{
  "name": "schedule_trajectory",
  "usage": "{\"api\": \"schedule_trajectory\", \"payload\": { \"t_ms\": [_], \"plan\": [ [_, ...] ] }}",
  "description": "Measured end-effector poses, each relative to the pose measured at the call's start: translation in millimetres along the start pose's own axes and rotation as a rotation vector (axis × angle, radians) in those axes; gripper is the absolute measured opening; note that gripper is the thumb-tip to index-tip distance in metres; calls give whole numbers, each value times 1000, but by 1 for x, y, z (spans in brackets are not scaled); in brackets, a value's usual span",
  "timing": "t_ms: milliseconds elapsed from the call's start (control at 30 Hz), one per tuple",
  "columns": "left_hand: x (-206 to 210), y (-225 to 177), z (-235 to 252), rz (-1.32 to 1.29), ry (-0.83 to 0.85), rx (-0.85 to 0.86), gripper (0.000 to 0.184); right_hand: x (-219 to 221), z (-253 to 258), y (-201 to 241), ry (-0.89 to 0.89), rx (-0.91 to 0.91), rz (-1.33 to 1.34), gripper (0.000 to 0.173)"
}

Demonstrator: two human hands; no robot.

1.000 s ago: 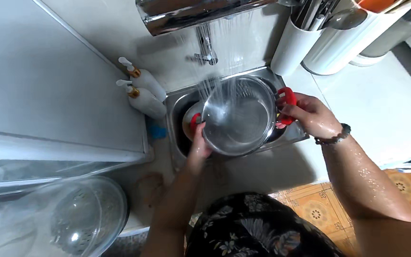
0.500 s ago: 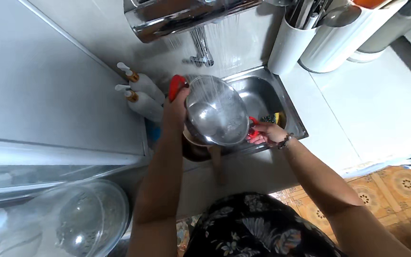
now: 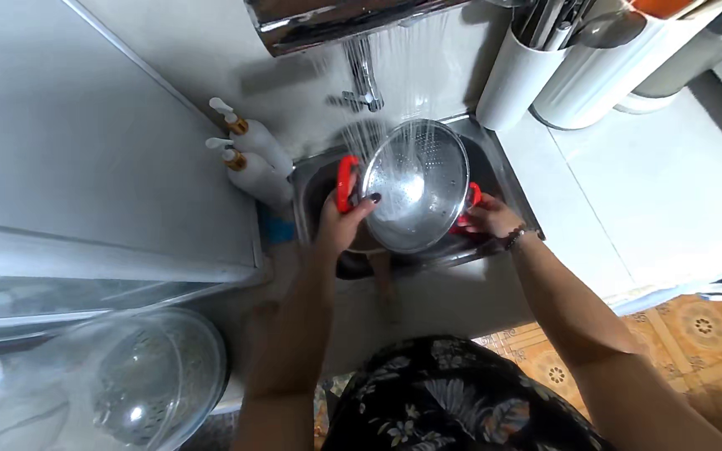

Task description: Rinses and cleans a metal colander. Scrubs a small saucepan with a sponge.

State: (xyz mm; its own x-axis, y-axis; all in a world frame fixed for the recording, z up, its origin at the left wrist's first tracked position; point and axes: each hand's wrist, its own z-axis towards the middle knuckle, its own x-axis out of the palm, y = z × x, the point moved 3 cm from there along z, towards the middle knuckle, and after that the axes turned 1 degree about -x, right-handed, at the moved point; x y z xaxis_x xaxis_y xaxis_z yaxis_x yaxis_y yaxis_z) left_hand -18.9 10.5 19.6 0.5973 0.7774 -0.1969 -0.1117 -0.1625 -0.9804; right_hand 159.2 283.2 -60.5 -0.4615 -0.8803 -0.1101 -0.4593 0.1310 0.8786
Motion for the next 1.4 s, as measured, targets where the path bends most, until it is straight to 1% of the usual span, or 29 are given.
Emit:
{"api": "schedule_trajectory", "payload": {
  "t_ms": [67, 100, 167, 233, 267, 300, 333, 367, 433, 500, 567, 667, 700, 767, 800, 867, 900, 1000, 1033, 1067, 1100, 1133, 1167, 1200, 1233, 1267, 1300, 1333, 1400],
  "plan": [
    [2, -20, 8, 154, -10, 85, 66, 11, 9, -18, 37, 73, 83, 38],
    [0, -27, 13, 197, -37, 112, 63, 15, 11, -21, 72, 99, 104, 37],
    [-10, -32, 20, 169, -107, 71, 56, 19, 10, -12, 128, 134, 121, 33],
    [-26, -23, 22, 16, -191, -75, 51, 16, 7, 6, 152, 116, 154, 30],
    [-32, -16, 19, -83, -239, -180, 46, 13, 3, 19, 151, 82, 165, 30],
    [-34, -8, 15, -185, -296, -259, 37, 9, -1, 34, 146, 38, 160, 30],
    [-35, 2, 12, -305, -320, -320, 35, 5, -7, 49, 137, -21, 137, 29],
    [-34, 16, 9, -414, -325, -358, 40, 0, -12, 63, 133, -87, 86, 29],
    [-23, 38, 4, -548, -355, -506, 62, -9, -29, 95, 97, -227, -95, 27],
    [-3, 54, 2, -583, -300, -643, 74, -15, -47, 122, 70, -405, -292, 28],
    [18, 63, 9, -586, -214, -729, 81, -20, -64, 141, 40, -567, -441, 31],
    [42, 58, 20, -647, -68, -756, 96, -31, -91, 155, 49, -749, -558, 31],
    [46, 56, 25, -667, -25, -745, 97, -34, -100, 156, 45, -792, -588, 30],
    [51, 54, 32, -694, 26, -705, 89, -44, -113, 152, 19, -901, -641, 27],
    [53, 50, 33, -704, 23, -685, 80, -48, -117, 148, 13, -970, -651, 25],
    [54, 34, 28, -730, 17, -646, 57, -57, -123, 139, -24, -1063, -680, 22],
    [57, 24, 27, -698, 12, -644, 51, -61, -125, 134, -60, -1096, -692, 21],
    [69, 17, 33, -647, 70, -597, 51, -69, -126, 117, -160, -1140, -615, 19],
    [72, 23, 36, -675, 83, -581, 52, -70, -124, 109, -184, -1133, -533, 18],
    [75, 29, 38, -689, 49, -583, 50, -71, -121, 100, -198, -1102, -400, 19],
    [78, 35, 39, -691, -29, -598, 47, -71, -118, 90, -203, -1034, -195, 23],
    [81, 39, 39, -677, -109, -608, 45, -69, -116, 79, -230, -922, 51, 35],
    [84, 44, 38, -714, -128, -584, 45, -65, -116, 71, -251, -763, 289, 48],
    [87, 47, 38, -730, -143, -540, 45, -61, -115, 62, -248, -594, 467, 54],
    [87, 50, 36, -704, -171, -494, 43, -56, -112, 50, -231, -440, 574, 53],
    [82, 62, 38, -662, -208, -462, 42, -52, -105, 34, -209, -328, 636, 50],
    [72, 84, 46, -619, -238, -462, 45, -49, -93, 13, -182, -238, 663, 50],
    [61, 107, 58, -546, -266, -500, 45, -47, -81, -8, -145, -179, 656, 51],
    [34, 188, 93, -461, -269, -552, 43, -38, -54, -54, -114, -96, 609, 50]
  ]
}}
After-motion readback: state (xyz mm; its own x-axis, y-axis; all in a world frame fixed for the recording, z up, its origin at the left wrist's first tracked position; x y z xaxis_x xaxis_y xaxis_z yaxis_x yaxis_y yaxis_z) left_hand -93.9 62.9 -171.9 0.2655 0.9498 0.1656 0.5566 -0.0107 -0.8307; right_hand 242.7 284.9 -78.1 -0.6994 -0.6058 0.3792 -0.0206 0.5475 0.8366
